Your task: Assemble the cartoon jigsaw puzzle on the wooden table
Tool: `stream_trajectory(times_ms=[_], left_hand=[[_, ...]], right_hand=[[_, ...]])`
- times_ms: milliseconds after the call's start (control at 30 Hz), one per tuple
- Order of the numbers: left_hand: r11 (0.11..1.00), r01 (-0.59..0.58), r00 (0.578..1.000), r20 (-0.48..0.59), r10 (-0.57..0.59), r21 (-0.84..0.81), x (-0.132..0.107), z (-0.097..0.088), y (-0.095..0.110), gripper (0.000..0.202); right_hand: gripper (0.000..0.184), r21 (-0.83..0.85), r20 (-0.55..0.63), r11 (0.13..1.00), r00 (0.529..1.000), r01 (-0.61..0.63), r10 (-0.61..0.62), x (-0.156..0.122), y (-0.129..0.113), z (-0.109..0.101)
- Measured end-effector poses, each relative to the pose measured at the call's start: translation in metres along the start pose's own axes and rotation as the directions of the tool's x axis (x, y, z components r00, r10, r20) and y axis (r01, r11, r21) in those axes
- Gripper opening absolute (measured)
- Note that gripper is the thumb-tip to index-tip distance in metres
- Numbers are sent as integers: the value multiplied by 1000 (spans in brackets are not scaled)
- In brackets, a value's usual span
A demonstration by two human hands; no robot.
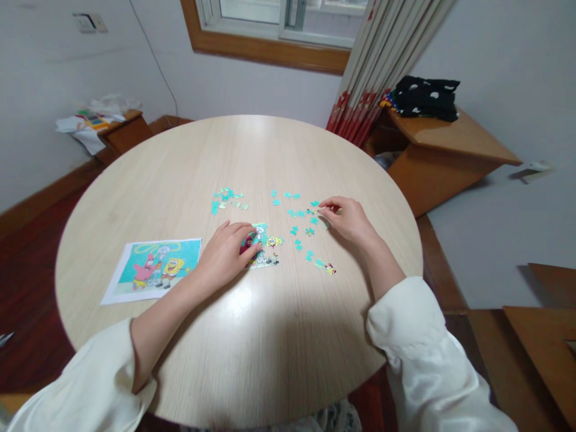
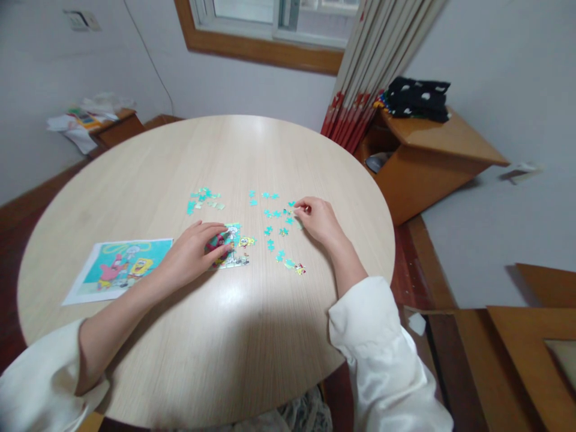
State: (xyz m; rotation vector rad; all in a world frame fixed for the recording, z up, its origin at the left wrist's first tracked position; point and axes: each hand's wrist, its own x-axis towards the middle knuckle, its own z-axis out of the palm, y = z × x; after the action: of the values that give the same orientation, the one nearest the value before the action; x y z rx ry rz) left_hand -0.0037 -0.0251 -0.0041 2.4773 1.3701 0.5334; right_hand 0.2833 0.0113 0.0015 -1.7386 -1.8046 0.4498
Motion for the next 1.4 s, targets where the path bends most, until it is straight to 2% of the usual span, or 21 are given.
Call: stream_trajectory(times_ms=[200,333,500,800,1067,1400], left_hand=[[999,0,1000,-26,1,36,1,-1,-1,26],[999,2,999,-47,0,40,1,1,-2,25],[999,24,998,-51,-22,48,1,2,-2,26],[997,59,997,-44,-57,51,2,0,1,22],[998,33,997,-66,-29,62,2,-1,0,12],[999,32,995,-91,-29,36,2,-1,0,14]], right_hand=[[15,-56,19,998,1000,0,1,9,9,11],[6,-48,53,999,998,-20,22,10,6,13],[8,-52,68,998,997,-29,33,9,2,13],[3,-90,39,996,999,8,-4,9,0,25],[4,-162,59,980,992,117,-109,10,5,28],[10,21,100,997,992,75,-76,6,-1,23]])
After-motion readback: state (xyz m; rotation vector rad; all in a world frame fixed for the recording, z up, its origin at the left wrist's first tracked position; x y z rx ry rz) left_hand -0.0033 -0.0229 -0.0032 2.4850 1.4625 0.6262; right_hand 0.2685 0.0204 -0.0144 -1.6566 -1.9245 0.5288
